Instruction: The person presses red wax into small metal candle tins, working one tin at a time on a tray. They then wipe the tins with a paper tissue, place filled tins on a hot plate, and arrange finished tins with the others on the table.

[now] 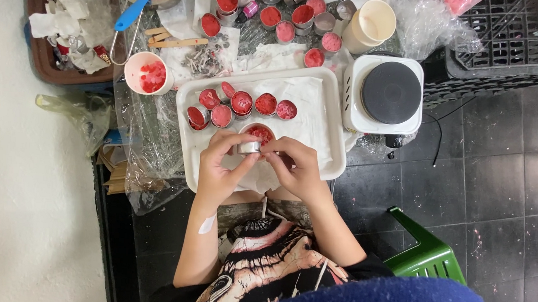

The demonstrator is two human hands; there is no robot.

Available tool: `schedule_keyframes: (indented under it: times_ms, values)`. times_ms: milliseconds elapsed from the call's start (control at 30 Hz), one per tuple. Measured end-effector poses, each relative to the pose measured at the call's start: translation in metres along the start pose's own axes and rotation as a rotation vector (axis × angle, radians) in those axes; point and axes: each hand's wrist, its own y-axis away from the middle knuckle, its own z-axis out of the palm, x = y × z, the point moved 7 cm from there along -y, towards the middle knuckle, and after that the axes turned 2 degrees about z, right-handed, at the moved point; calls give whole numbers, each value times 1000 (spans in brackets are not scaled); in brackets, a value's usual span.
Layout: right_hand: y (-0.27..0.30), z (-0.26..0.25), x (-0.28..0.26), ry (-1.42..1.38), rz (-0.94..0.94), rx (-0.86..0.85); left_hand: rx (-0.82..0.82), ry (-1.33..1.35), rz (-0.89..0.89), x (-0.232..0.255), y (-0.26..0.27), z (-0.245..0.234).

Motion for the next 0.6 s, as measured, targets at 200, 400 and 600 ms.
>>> schedule_keyframes:
  times_ms: [200, 400, 600]
  values:
    - [2, 1, 11, -65, 45, -13, 30, -82, -1, -1, 1, 2]
    - [5, -1, 19, -50, 56, -4, 45, -164, 109, 20, -6, 4]
    - [6, -9, 22, -8, 83, 50, 58, -385, 202, 35, -6, 3]
